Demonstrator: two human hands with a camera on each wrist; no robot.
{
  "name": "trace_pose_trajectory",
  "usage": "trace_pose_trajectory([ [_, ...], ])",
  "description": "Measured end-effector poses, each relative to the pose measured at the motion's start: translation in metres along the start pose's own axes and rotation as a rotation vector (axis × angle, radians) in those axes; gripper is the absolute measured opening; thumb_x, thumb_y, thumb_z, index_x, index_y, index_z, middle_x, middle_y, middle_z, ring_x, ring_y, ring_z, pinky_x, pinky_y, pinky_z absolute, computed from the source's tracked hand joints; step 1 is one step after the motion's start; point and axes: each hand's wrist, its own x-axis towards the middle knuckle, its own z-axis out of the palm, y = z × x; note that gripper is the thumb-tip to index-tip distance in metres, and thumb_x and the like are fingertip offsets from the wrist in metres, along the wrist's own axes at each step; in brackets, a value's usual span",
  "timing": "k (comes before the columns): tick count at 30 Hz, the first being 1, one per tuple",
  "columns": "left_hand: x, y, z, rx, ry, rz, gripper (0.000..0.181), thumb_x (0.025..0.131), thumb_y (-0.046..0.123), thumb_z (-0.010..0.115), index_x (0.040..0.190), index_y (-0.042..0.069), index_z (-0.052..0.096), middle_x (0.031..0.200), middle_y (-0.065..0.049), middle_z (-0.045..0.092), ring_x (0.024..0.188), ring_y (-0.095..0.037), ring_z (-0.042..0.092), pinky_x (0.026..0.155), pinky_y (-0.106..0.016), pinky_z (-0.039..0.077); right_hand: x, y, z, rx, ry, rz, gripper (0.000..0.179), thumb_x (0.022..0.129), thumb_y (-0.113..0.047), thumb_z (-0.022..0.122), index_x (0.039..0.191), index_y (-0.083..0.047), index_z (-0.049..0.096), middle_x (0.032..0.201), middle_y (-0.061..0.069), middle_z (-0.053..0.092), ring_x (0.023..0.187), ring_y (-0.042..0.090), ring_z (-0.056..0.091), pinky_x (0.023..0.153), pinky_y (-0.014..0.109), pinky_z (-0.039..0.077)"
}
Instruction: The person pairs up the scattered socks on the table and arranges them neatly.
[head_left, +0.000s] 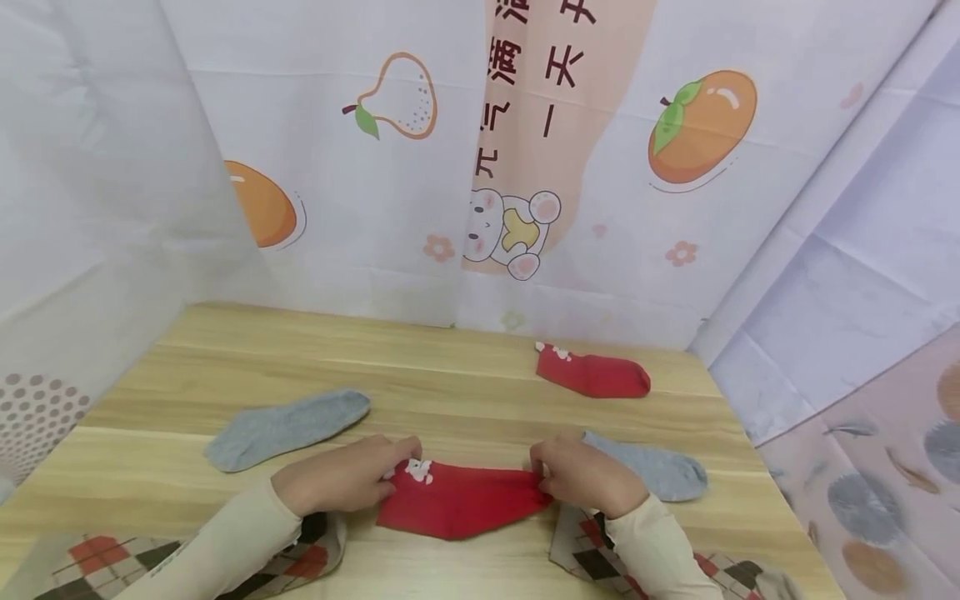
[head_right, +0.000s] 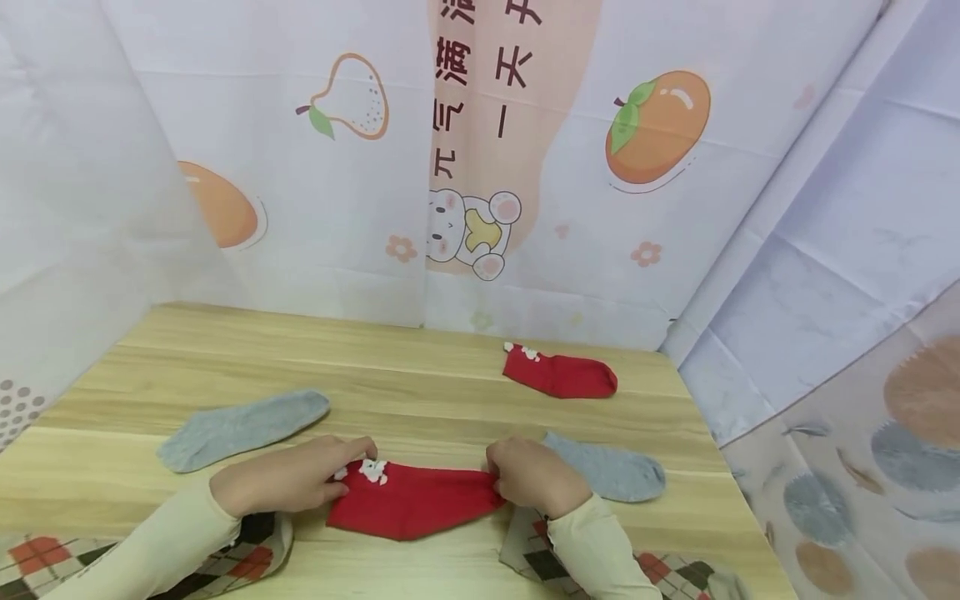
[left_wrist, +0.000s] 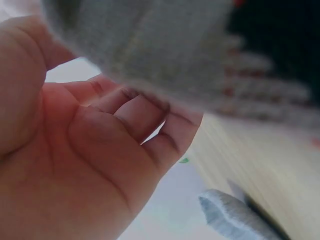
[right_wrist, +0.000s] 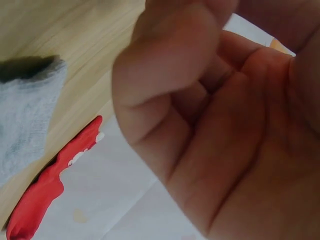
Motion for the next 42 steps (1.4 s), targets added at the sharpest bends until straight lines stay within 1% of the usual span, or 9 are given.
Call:
trace_pose_trajectory([
  [4,-0.003,0.004,-0.001,0.043,0.013,-0.025,0.034,0.088,0.004,0.069,0.116,0.018,0.056,0.089,0.010,0.060,0.072,-0.005,0.051,0.063,-0.022,0.048,-0.001,-0.003,-0.001,0.015,0.001,0.053,0.011,0.087,-0.006,0.073,0.095,-0.012,0.067,0.083,-0.004,0.062,0.069,0.012,0.051,0.061,0.029,0.047],
  [9,-0.010,0.010,-0.006,0.124,0.040,-0.039,0.028,0.090,0.011,0.071,0.113,0.015,0.055,0.082,0.010,0.056,0.071,-0.005,0.049,0.062,-0.023,0.047,-0.006,-0.002,-0.009,0.035,0.040,0.070,0.018,0.090,-0.011,0.071,0.106,-0.007,0.065,0.088,-0.001,0.061,0.072,0.015,0.052,0.067,0.035,0.048],
  [15,-0.011,0.016,-0.016,0.195,0.122,-0.042,0.026,0.094,0.011,0.066,0.117,0.007,0.056,0.080,0.006,0.058,0.068,-0.007,0.050,0.060,-0.026,0.047,-0.017,0.012,-0.026,-0.002,0.145,0.027,0.025,0.090,-0.013,0.073,0.111,-0.002,0.063,0.068,-0.006,0.056,0.058,0.008,0.050,0.059,0.029,0.046],
  [21,-0.002,0.015,-0.021,0.229,0.180,-0.037,0.030,0.098,0.019,0.063,0.125,0.007,0.058,0.099,-0.002,0.064,0.082,-0.011,0.057,0.072,-0.033,0.054,-0.018,0.026,-0.029,-0.004,0.214,0.008,0.023,0.092,-0.011,0.070,0.110,0.001,0.063,0.064,-0.007,0.054,0.055,0.005,0.048,0.057,0.025,0.045],
  [27,0.022,0.021,-0.027,0.260,0.186,0.045,0.030,0.096,0.013,0.064,0.124,0.007,0.058,0.106,-0.007,0.064,0.080,-0.011,0.055,0.069,-0.028,0.053,-0.026,0.042,-0.030,0.017,0.261,0.047,0.023,0.092,-0.009,0.069,0.111,0.002,0.063,0.070,-0.005,0.058,0.058,0.005,0.049,0.058,0.025,0.046],
  [33,0.051,0.028,-0.030,0.322,0.193,0.133,0.034,0.093,0.011,0.066,0.126,0.007,0.058,0.107,-0.008,0.066,0.080,-0.011,0.056,0.072,-0.028,0.054,-0.027,0.058,-0.031,-0.019,0.339,0.031,0.017,0.092,-0.005,0.068,0.107,0.001,0.064,0.077,-0.002,0.063,0.063,0.003,0.054,0.062,0.026,0.049],
  [35,0.059,0.030,-0.031,0.331,0.186,0.140,0.033,0.093,0.009,0.065,0.126,0.008,0.057,0.106,-0.007,0.065,0.081,-0.011,0.056,0.074,-0.029,0.054,-0.027,0.063,-0.031,-0.006,0.333,0.025,0.017,0.092,-0.005,0.068,0.108,0.001,0.064,0.078,-0.002,0.064,0.063,0.003,0.055,0.061,0.026,0.049],
  [38,0.073,0.031,-0.030,0.341,0.169,0.125,0.034,0.094,0.013,0.066,0.127,0.011,0.057,0.111,-0.006,0.066,0.091,-0.014,0.060,0.082,-0.032,0.055,-0.025,0.067,-0.029,0.012,0.335,0.021,0.017,0.092,-0.005,0.068,0.108,0.001,0.063,0.078,-0.001,0.064,0.064,0.003,0.055,0.059,0.025,0.048],
  [42,0.099,0.033,-0.029,0.363,0.134,0.111,0.037,0.094,0.017,0.069,0.129,0.011,0.057,0.117,-0.005,0.066,0.103,-0.018,0.062,0.091,-0.034,0.054,-0.021,0.073,-0.027,-0.010,0.363,0.035,0.017,0.091,-0.004,0.069,0.106,0.001,0.063,0.078,0.000,0.064,0.064,0.004,0.056,0.059,0.026,0.048],
])
